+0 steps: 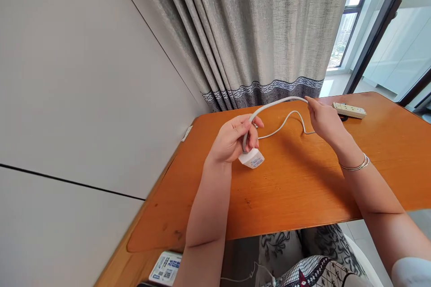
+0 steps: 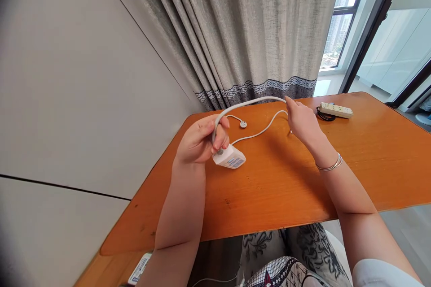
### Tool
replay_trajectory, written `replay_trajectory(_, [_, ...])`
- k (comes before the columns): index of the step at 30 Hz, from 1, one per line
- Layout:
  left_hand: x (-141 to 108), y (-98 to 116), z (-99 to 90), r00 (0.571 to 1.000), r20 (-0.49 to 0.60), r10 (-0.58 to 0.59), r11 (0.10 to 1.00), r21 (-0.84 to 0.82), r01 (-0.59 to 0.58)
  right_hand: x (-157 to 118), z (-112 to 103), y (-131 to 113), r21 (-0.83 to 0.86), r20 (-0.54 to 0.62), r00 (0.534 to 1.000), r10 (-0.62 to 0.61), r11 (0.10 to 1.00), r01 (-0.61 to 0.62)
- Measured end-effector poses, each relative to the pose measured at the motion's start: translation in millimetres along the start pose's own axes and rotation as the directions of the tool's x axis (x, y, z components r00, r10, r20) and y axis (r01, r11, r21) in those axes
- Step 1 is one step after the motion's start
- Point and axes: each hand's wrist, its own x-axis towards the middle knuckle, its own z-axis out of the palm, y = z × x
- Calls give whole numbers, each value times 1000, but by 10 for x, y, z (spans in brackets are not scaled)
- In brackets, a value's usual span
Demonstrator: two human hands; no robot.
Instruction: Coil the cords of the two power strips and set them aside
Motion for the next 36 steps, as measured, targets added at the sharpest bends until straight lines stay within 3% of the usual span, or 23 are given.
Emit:
replay_trajectory(4, [6,-16,-35,998,58,-34,998,-44,37,52,93,39,-29,2,1000,29,999,-29])
replay_trajectory(6, [21,-10,-34,1000,-11,-19,995,-102,17,43,153,14,-89,50,998,46,995,-41])
replay_trajectory(8, [51,-3,-46,985,-174,16,984,-174,-47,6,219,-30,-147,129,992,-7,989,26])
replay_trajectory(10, [97,-9,-86,930,-361,74,967,-203,-156,-53,274,-91,-164,235,965,-117,974,158])
replay_trajectory(12, [152,-38,-143,863,-480,159,953,-154,-261,-128,293,-179,-154,316,924,-216,949,275])
replay_trajectory(15, [223,-127,-201,813,-512,278,946,-2,-324,-261,222,-354,-181,315,894,-317,905,385])
replay_trajectory(18, [255,-221,-161,838,-438,326,945,137,-297,-414,81,-524,-212,277,860,-428,846,489])
replay_trajectory(21, [241,-272,-37,907,-307,288,952,198,-235,-556,-23,-614,-173,187,797,-575,779,603])
replay_trajectory(24, [200,-293,119,970,-168,174,973,178,-144,-629,-54,-607,-117,-43,703,-710,702,702])
replay_trajectory(28, [153,-346,323,999,-10,34,992,123,-33,-603,-83,-513,-78,-381,630,-677,702,708])
replay_trajectory(30, [145,-396,403,998,64,-21,996,85,16,-564,-118,-462,-35,-478,633,-609,733,679])
replay_trajectory(32, [147,-453,458,991,117,-66,998,23,64,-526,-156,-423,26,-507,672,-540,770,638])
replay_trajectory(36, [151,-496,491,966,218,-141,979,-115,169,-448,-198,-378,183,-402,797,-451,813,552])
